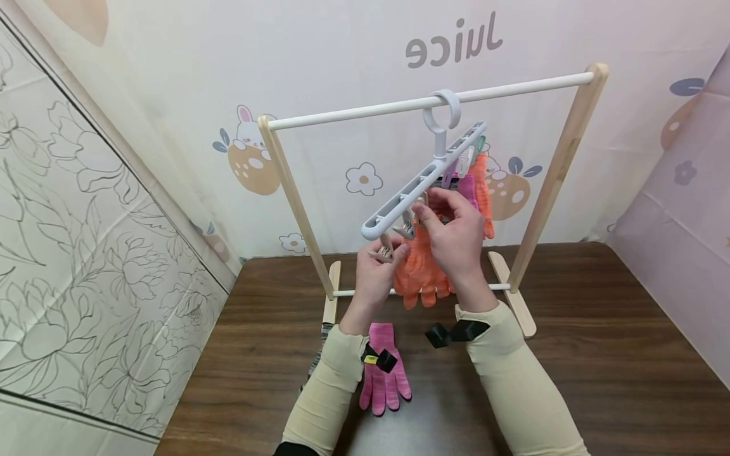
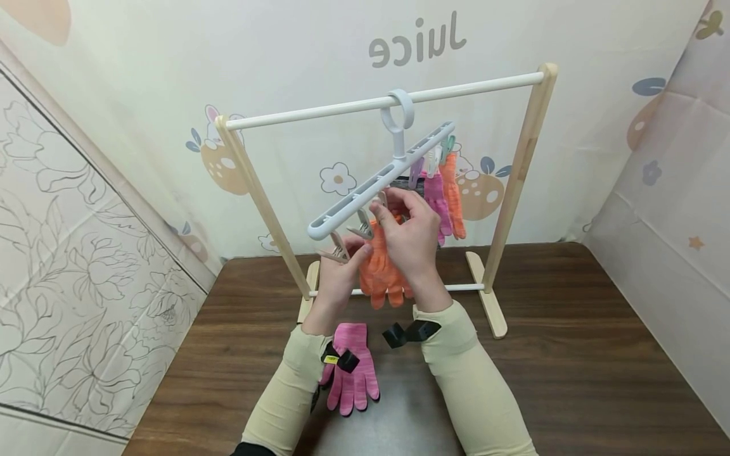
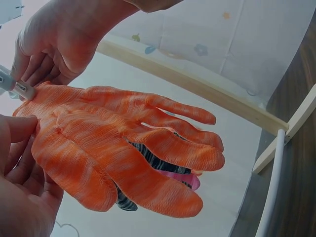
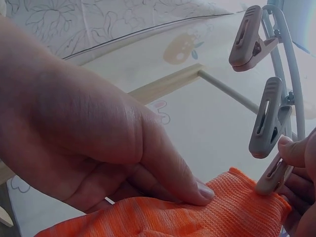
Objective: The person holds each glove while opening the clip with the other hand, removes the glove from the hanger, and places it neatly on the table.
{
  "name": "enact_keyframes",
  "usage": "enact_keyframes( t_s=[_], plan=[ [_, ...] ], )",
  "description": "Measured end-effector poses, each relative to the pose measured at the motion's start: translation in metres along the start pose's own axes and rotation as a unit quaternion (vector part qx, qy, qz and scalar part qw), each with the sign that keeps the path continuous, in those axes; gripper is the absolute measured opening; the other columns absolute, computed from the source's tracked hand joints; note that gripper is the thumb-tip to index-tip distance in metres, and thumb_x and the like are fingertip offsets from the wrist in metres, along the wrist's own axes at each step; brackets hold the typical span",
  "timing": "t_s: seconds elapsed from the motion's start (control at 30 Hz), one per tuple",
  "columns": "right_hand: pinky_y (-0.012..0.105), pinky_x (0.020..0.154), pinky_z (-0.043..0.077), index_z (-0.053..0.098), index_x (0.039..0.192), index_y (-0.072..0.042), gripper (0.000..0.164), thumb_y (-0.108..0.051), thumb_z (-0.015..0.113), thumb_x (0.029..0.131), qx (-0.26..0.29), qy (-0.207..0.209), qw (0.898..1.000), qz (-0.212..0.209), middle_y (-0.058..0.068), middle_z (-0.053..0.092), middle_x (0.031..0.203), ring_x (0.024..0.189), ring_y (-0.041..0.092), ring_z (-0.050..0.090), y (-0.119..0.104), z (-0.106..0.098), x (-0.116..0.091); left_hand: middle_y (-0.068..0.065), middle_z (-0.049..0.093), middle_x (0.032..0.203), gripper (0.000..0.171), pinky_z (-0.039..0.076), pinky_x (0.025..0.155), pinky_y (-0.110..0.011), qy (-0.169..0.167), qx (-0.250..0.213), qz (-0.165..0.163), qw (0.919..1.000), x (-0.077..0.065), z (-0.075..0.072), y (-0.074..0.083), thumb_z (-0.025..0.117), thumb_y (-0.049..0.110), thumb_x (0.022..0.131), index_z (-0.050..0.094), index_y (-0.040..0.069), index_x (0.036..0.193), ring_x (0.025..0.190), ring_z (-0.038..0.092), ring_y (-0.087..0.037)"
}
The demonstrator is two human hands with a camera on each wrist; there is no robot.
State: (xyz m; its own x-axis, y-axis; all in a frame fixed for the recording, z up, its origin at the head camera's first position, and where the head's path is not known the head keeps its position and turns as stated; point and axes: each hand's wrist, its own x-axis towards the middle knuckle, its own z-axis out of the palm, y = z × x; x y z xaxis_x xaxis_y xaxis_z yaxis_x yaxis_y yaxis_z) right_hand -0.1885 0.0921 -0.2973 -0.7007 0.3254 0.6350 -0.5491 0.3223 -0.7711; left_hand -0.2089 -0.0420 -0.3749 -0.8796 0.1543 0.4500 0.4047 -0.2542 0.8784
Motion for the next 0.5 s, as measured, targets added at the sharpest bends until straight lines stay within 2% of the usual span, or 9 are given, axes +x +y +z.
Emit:
enact_keyframes(
  t_s=[0.13, 0.3, 0.5],
  plan=[
    [0.021, 0.07, 0.048, 0.072, 0.112, -0.002, 0.034, -0.019, 0.081, 0.084, -0.001, -0.003, 1.0, 0.0, 0.009, 0.07, 0.098, 0.082, 0.011, 0.059, 0.0004, -0.0005, -0.0003, 0.002, 0.066, 0.086, 0.019, 0.051, 0.069, -0.026, 0.0, 0.0, 0.009, 1.0, -0.0016, -0.0012, -0.0022, 0.069, 0.006, 0.093, 0.067, -0.01, 0.103, 0.077, 0.06, -0.012],
    [0.02, 0.069, 0.049, 0.073, 0.112, -0.002, 0.033, -0.02, 0.08, 0.085, -0.004, -0.003, 1.0, -0.008, 0.008, 0.07, 0.098, 0.082, 0.01, 0.06, 0.0005, -0.0006, 0.0, -0.001, 0.066, 0.088, 0.019, 0.051, 0.069, -0.027, 0.007, -0.008, -0.003, 0.9999, -0.003, -0.0026, -0.0065, 0.07, 0.006, 0.093, 0.067, -0.009, 0.105, 0.079, 0.06, -0.013],
    [0.02, 0.069, 0.049, 0.072, 0.111, -0.001, 0.033, -0.018, 0.08, 0.085, -0.004, -0.003, 1.0, -0.013, 0.009, 0.071, 0.099, 0.082, 0.01, 0.06, 0.0, -0.0009, 0.0, 0.001, 0.062, 0.086, 0.02, 0.05, 0.069, -0.025, 0.025, 0.005, -0.016, 0.9995, -0.007, -0.0042, -0.0085, 0.071, 0.004, 0.091, 0.065, -0.011, 0.102, 0.078, 0.058, -0.01]
  ],
)
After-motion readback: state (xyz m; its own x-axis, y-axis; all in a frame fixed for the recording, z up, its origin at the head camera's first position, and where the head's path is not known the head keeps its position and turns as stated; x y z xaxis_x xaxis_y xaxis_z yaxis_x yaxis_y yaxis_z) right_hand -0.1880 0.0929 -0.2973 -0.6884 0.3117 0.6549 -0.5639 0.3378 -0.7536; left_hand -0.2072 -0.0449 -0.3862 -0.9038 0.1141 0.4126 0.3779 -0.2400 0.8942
